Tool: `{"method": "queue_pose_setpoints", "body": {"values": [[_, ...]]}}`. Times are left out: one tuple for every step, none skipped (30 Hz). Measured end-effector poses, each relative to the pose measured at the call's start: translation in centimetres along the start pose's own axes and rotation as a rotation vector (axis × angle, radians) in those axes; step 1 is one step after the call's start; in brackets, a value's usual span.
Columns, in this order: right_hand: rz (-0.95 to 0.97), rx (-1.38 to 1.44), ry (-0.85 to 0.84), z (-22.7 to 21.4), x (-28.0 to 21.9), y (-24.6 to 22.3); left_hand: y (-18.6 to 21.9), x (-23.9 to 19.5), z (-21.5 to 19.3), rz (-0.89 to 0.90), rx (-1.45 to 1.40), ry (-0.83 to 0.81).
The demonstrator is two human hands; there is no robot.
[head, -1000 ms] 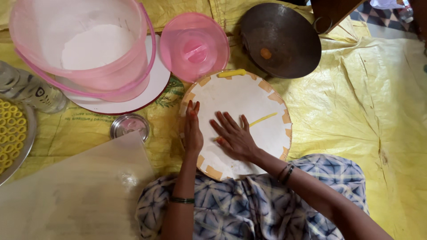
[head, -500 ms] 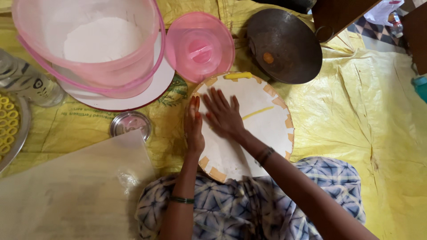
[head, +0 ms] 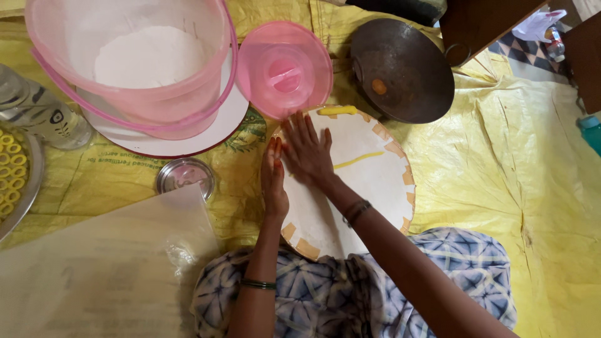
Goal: The person rolls yellow dough into thin ropes on a round board, then shapes them into small rings by hand. The finished rings are placed onto a plastic sheet and into a metal bowl. The person also rolls additional dough pieces into ropes during the process.
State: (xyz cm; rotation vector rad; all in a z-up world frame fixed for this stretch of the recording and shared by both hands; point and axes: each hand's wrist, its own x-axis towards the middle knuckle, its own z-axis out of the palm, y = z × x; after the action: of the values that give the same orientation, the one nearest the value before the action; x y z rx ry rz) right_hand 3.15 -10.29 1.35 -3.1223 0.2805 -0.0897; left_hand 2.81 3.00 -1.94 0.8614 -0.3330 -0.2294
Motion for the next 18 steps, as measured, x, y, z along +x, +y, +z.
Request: {"method": "queue_pose_setpoints", "body": {"values": [[0.024,0.023,0.014,0.1,1.3,0.1,0.0,-0.1,0.0,-0.002,-0.009,-0.006],[0.049,0.047,0.028,0.1,2.0,0.1,-0.1,-0.1,-0.1,0.003,-0.008,-0.004],[0.037,0.042,0.024,0.2,2.2,0.1,-0.1,-0.2,0.0,0.008,-0.006,-0.002],[0.027,0.039,0.020,0.2,2.1,0.0,-0.1,-0.2,-0.1,0.011,-0.004,-0.001],[0.016,0.035,0.016,0.2,1.8,0.0,-0.1,-0.2,-0.1,0.022,0.050,0.008],[-0.016,0.009,-0.011,0.0,1.1,-0.1,-0.1,0.0,-0.1,0.036,0.103,0.016],[-0.049,-0.017,-0.039,-0.1,-0.3,-0.3,0.0,0.1,-0.1,0.049,0.156,0.023],[-0.080,-0.042,-0.067,-0.2,-2.0,-0.6,0.0,0.2,-0.1,0.003,0.111,0.031],[-0.143,-0.039,-0.032,-0.5,-3.9,-0.8,0.1,0.4,-0.1,-0.042,0.067,0.040],[-0.206,-0.035,0.003,-0.8,-5.9,-1.0,0.1,0.6,-0.1,-0.088,0.022,0.049],[-0.209,-0.025,-0.038,-1.1,-7.6,-1.3,0.2,0.6,-0.2,-0.081,0.029,0.055],[-0.209,-0.015,-0.078,-1.4,-9.3,-1.5,0.2,0.5,-0.3,-0.077,0.036,0.060],[-0.209,-0.005,-0.119,-1.6,-10.4,-1.7,0.2,0.4,-0.4,-0.072,0.042,0.065],[-0.203,0.000,-0.122,-1.7,-10.7,-1.8,0.1,0.5,-0.5,-0.069,0.004,0.063],[-0.196,0.006,-0.125,-1.8,-11.0,-1.9,0.0,0.6,-0.5,-0.066,-0.034,0.062],[-0.188,0.012,-0.127,-1.8,-10.9,-2.1,-0.1,0.7,-0.6,-0.064,-0.072,0.060],[-0.186,0.010,-0.078,-1.7,-10.2,-2.2,-0.3,0.8,-0.6,-0.057,-0.055,0.064],[-0.182,0.009,-0.027,-1.4,-8.9,-2.4,-0.4,0.8,-0.7,-0.049,-0.038,0.067]]}}
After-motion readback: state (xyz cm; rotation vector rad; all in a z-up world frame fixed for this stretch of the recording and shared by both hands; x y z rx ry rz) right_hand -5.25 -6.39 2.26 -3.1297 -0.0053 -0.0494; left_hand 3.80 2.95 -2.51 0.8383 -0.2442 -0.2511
